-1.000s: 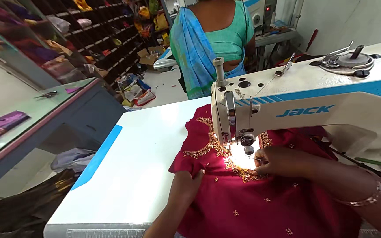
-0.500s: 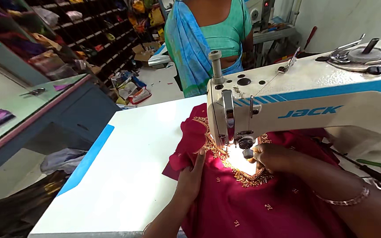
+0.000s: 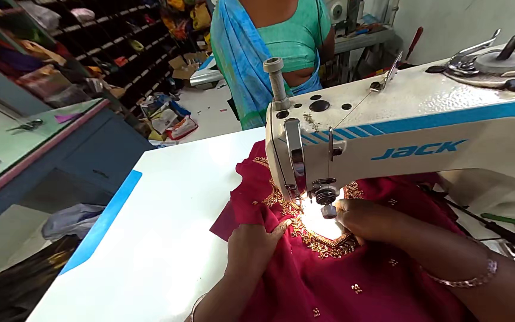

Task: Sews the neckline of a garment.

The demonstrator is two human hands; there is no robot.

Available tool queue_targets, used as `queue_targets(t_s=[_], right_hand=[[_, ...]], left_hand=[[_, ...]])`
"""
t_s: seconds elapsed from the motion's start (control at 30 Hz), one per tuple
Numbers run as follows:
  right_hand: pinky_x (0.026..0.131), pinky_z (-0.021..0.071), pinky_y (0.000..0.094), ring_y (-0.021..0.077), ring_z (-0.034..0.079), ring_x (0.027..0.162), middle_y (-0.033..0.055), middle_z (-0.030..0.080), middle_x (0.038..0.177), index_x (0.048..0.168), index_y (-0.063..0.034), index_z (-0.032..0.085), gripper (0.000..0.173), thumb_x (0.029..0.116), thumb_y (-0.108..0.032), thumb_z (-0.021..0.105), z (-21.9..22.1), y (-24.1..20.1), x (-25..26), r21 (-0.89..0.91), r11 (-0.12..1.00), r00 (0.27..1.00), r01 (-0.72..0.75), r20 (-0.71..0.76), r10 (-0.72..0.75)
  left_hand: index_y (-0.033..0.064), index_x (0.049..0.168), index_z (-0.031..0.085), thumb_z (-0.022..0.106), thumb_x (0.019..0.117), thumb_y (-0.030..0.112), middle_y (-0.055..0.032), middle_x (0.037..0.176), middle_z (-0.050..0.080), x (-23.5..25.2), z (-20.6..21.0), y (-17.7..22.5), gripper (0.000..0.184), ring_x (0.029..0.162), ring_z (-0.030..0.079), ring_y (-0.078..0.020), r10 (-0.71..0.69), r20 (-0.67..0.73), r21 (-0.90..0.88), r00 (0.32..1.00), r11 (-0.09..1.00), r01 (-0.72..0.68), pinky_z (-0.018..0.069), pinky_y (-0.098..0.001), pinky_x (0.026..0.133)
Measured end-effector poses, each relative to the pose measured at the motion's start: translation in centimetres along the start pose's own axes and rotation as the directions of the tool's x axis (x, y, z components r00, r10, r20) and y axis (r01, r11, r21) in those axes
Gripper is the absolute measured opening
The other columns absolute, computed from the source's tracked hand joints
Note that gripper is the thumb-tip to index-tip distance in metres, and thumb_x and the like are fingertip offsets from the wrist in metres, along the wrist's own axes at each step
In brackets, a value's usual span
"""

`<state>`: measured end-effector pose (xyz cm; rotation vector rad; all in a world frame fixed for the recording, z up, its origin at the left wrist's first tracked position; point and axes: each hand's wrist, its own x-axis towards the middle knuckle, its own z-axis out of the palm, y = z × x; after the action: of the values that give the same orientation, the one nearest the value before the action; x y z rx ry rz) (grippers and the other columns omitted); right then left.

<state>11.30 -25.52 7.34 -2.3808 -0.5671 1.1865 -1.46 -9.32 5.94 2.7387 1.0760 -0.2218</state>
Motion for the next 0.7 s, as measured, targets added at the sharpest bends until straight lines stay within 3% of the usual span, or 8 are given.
queue_targets(t_s=[0.1,0.17,0.23,0.27,0.37,0.5,0.63,0.7], right_hand=[[0.061,0.0496,0.027,0.0111,0.056,0.059,0.0082,0.059,0.08,0.124,-0.0033,0.048,0.021,0.1122,-0.015,0.035,-0.1,0.0,0.1,0.043,0.999,1.0,-0.006,0.012,0.006],[0.062,0.0504,0.0275,0.0122,0.057,0.06,0.0092,0.058,0.082,0.131,-0.0032,0.044,0.024,0.1126,-0.015,0.034,-0.1,0.0,0.2,0.067,0.998,1.0,-0.01,0.009,0.01],[0.062,0.0509,0.0272,0.0118,0.058,0.06,0.0094,0.058,0.082,0.133,-0.0034,0.044,0.025,0.1124,-0.015,0.035,-0.1,0.0,0.1,0.069,0.998,1.0,-0.015,0.011,0.014],[0.062,0.0513,0.0271,0.0118,0.058,0.061,0.0096,0.059,0.084,0.133,-0.0033,0.044,0.025,0.1124,-0.014,0.035,-0.1,-0.1,0.1,0.067,0.998,1.0,-0.016,0.017,0.014],[0.061,0.0502,0.0264,0.0115,0.058,0.06,0.0089,0.059,0.081,0.132,-0.0028,0.045,0.024,0.1115,-0.012,0.037,-0.3,-0.1,0.0,0.058,0.998,1.0,-0.016,0.02,0.015],[0.059,0.0495,0.0254,0.0105,0.057,0.058,0.0084,0.058,0.08,0.131,-0.0024,0.044,0.022,0.1111,-0.011,0.038,-0.3,-0.1,-0.1,0.062,0.998,1.0,-0.01,0.02,0.009],[0.062,0.0517,0.0282,0.0127,0.058,0.062,0.01,0.058,0.084,0.135,-0.0035,0.044,0.026,0.1104,-0.011,0.038,-0.3,0.0,-0.1,0.072,0.997,1.0,-0.002,0.017,0.001],[0.062,0.0515,0.0275,0.012,0.058,0.061,0.0097,0.059,0.085,0.138,-0.0039,0.043,0.029,0.1111,-0.011,0.037,-0.3,-0.2,-0.2,0.068,0.998,1.0,-0.01,0.03,0.008]], left_hand=[[-0.0026,0.11,0.071,0.063,0.0919,0.064,-0.023,0.104,0.072,-0.7,1.2,-0.9,0.07,0.106,0.069,-0.0411,0.094,-0.21,0.139,0.973,0.988,-0.065,0.0503,-0.059,0.092],[-0.0074,0.115,0.07,0.06,0.0886,0.072,-0.0294,0.116,0.069,-1.2,0.4,-1.3,0.084,0.122,0.06,-0.0481,0.023,-0.187,0.207,0.982,0.978,0.017,0.0298,-0.0699,0.11],[-0.0132,0.123,0.064,0.063,0.0855,0.073,-0.0358,0.128,0.061,-2.1,-1.1,-2.2,0.094,0.134,0.048,-0.0547,-0.033,-0.172,0.203,0.984,0.977,0.068,0.0108,-0.0783,0.113],[-0.0141,0.121,0.065,0.066,0.085,0.07,-0.0372,0.126,0.061,-2.9,-1.9,-2.9,0.092,0.133,0.047,-0.0576,-0.006,-0.228,0.185,0.974,0.982,0.049,0.0097,-0.0815,0.111],[-0.0111,0.109,0.07,0.068,0.0897,0.056,-0.0356,0.118,0.065,-5.5,-3.8,-4.4,0.07,0.121,0.056,-0.0594,0.21,-0.476,0.177,0.854,0.974,-0.141,0.0212,-0.0832,0.106],[-0.0048,0.107,0.073,0.057,0.0985,0.012,-0.0222,0.107,0.07,-4.3,-0.6,-2.3,0.024,0.105,0.069,-0.0396,0.536,-0.525,0.213,0.661,0.835,-0.507,0.0549,-0.0532,0.092],[0.0015,0.111,0.074,0.053,0.0987,0.011,-0.0088,0.122,0.072,0.7,4.9,-2.5,0.026,0.118,0.067,-0.0203,0.678,-0.407,-0.08,0.612,0.641,-0.763,0.052,-0.0347,0.103],[0.0028,0.112,0.075,0.055,0.0967,0.016,-0.007,0.125,0.072,1.5,5.8,-2.9,0.029,0.123,0.065,-0.0193,0.679,-0.425,-0.156,0.599,0.597,-0.787,0.0471,-0.0398,0.11]])
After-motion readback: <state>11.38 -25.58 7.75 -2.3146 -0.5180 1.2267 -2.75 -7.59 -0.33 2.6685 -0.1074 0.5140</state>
